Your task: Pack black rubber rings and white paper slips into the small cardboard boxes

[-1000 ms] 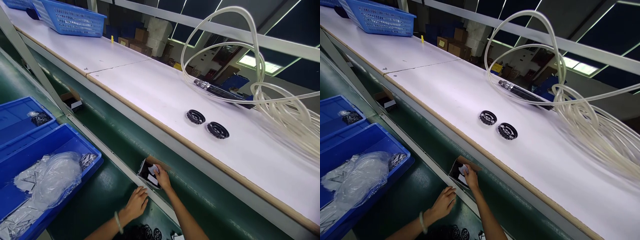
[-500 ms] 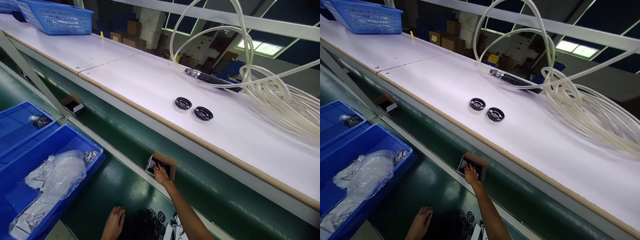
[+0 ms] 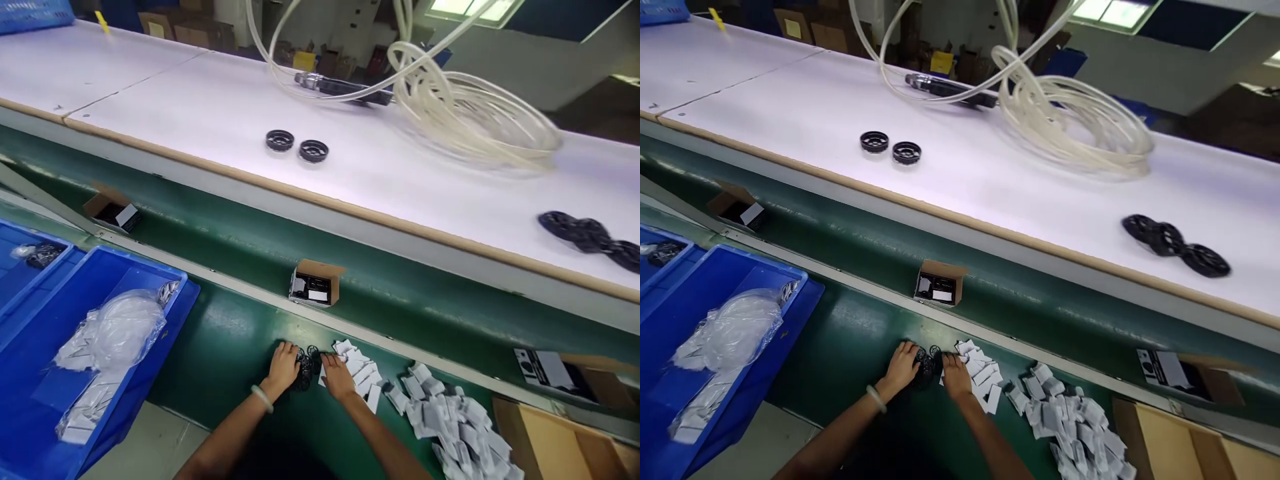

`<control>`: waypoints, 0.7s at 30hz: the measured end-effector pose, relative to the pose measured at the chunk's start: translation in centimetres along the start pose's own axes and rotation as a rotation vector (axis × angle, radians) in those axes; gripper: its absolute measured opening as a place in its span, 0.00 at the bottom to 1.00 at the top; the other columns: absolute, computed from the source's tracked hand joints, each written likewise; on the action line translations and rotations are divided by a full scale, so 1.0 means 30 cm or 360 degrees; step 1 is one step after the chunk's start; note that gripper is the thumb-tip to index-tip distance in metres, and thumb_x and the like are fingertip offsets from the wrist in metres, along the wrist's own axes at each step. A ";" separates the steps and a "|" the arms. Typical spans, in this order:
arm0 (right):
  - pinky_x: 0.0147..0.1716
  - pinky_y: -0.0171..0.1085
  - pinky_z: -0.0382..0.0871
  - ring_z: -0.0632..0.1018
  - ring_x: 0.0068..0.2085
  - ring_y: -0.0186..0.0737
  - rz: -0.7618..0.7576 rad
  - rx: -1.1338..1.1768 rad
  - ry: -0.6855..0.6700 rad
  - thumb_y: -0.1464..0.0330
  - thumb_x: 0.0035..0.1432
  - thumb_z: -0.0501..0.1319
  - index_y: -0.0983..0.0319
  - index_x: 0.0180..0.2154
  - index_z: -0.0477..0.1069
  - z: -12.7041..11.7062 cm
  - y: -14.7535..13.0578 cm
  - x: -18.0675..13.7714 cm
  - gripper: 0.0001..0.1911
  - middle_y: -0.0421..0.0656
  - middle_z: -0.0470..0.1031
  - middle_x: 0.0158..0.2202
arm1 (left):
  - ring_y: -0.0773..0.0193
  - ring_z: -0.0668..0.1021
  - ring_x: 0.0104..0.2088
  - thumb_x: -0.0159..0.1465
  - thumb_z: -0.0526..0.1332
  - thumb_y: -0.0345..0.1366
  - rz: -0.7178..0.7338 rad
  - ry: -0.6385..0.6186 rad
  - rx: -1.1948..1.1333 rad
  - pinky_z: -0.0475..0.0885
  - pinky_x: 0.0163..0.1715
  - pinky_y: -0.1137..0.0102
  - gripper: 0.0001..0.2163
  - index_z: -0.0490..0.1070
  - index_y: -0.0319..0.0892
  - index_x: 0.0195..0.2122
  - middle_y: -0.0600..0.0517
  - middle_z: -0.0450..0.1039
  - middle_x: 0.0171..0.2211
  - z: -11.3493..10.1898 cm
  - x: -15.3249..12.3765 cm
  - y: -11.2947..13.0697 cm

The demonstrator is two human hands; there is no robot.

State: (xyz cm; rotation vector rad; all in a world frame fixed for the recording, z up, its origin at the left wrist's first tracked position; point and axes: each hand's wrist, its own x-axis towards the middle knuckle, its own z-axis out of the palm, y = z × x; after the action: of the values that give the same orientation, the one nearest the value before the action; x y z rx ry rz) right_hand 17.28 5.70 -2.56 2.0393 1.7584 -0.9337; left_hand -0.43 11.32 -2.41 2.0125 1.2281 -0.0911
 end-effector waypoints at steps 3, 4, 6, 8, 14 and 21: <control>0.64 0.47 0.52 0.55 0.66 0.53 0.0080 -0.0009 -0.0044 0.80 0.49 0.56 0.71 0.63 0.55 0.079 0.013 -0.032 0.37 0.55 0.54 0.66 | 0.46 0.65 0.55 0.61 0.54 0.27 0.0123 -0.0066 0.0042 0.63 0.54 0.55 0.23 0.61 0.35 0.59 0.38 0.64 0.55 0.071 0.102 0.082; 0.64 0.46 0.50 0.54 0.67 0.52 0.0089 -0.0003 -0.0042 0.80 0.50 0.55 0.71 0.63 0.55 0.098 0.011 -0.039 0.37 0.53 0.53 0.67 | 0.46 0.65 0.54 0.61 0.53 0.26 0.0152 -0.0087 0.0049 0.62 0.53 0.55 0.23 0.62 0.35 0.59 0.38 0.64 0.55 0.092 0.130 0.103; 0.64 0.45 0.50 0.54 0.67 0.50 0.0102 0.0019 -0.0016 0.80 0.51 0.54 0.68 0.63 0.55 0.132 0.001 -0.056 0.36 0.52 0.53 0.67 | 0.47 0.66 0.53 0.62 0.51 0.23 0.0175 -0.0128 0.0055 0.62 0.52 0.55 0.19 0.67 0.35 0.54 0.37 0.67 0.51 0.125 0.169 0.130; 0.64 0.45 0.50 0.57 0.65 0.51 0.0125 0.0057 0.0023 0.79 0.51 0.56 0.65 0.63 0.56 0.165 -0.012 -0.079 0.36 0.52 0.57 0.65 | 0.47 0.67 0.51 0.61 0.49 0.21 0.0157 -0.0149 0.0043 0.61 0.52 0.55 0.17 0.71 0.34 0.47 0.36 0.69 0.47 0.145 0.180 0.136; 0.57 0.48 0.62 0.68 0.58 0.59 0.0314 0.0349 0.0075 0.78 0.44 0.64 0.66 0.53 0.69 0.248 0.008 -0.189 0.30 0.57 0.68 0.55 | 0.49 0.67 0.49 0.57 0.52 0.20 0.0062 -0.0062 -0.0191 0.59 0.53 0.55 0.10 0.72 0.36 0.31 0.39 0.70 0.41 0.148 0.108 0.106; 0.42 0.46 0.71 0.79 0.40 0.51 0.0445 0.1095 0.0125 0.72 0.55 0.53 0.59 0.30 0.69 0.276 0.137 -0.299 0.07 0.49 0.77 0.35 | 0.58 0.72 0.37 0.56 0.55 0.27 -0.0189 0.0115 -0.0909 0.66 0.43 0.63 0.02 0.65 0.40 0.29 0.50 0.67 0.29 0.119 0.038 0.108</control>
State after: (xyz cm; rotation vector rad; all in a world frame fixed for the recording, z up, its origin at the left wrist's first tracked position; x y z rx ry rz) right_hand 18.48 -7.06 -3.82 2.6660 1.2211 -1.5254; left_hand 3.85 9.09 -3.59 1.4584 1.2458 0.2514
